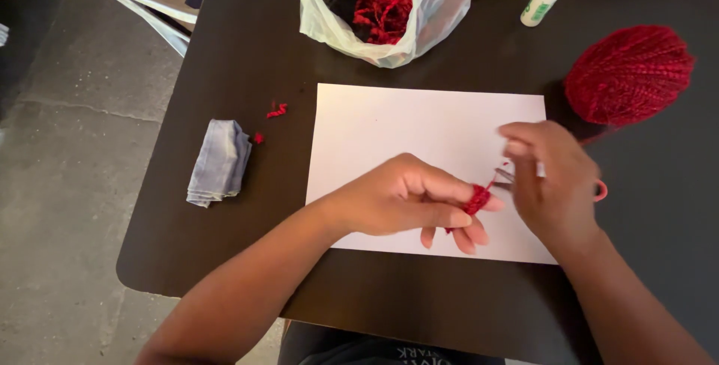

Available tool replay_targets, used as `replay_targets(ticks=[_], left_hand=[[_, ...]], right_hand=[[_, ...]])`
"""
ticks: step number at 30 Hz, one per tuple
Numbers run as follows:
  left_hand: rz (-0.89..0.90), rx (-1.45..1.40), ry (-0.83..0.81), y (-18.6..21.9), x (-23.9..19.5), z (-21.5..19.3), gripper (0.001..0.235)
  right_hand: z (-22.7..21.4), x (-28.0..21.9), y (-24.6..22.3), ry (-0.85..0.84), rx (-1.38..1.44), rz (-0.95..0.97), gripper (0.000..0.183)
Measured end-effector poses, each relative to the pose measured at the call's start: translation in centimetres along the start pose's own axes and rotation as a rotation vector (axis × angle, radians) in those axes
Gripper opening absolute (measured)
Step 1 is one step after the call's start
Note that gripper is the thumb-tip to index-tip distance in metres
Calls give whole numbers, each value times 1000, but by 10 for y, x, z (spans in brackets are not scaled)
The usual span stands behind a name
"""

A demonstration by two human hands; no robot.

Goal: Cutting and tying small pieces of red yarn onto a central string to create a decorative craft

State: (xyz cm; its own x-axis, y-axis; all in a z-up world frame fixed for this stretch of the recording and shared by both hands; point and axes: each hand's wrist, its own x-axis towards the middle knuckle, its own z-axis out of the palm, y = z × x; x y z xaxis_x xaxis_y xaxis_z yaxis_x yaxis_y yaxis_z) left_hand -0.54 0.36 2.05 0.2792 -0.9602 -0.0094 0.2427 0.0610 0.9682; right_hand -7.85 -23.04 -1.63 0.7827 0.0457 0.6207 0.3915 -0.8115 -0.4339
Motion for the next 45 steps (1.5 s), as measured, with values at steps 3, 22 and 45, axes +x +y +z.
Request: replay_targets(ticks=[3,22,45], left_hand=[[155,-125,28,-1,-6,-7,38],[294,206,440,-8,3,-20,52],[394,219,376,1,-1,-23,52]], right_hand=[[13,-9,30,-173,35,-123,55],[1,-10,-7,-63,9,-402,14],[9,9,-19,-197,-80,-469,7]])
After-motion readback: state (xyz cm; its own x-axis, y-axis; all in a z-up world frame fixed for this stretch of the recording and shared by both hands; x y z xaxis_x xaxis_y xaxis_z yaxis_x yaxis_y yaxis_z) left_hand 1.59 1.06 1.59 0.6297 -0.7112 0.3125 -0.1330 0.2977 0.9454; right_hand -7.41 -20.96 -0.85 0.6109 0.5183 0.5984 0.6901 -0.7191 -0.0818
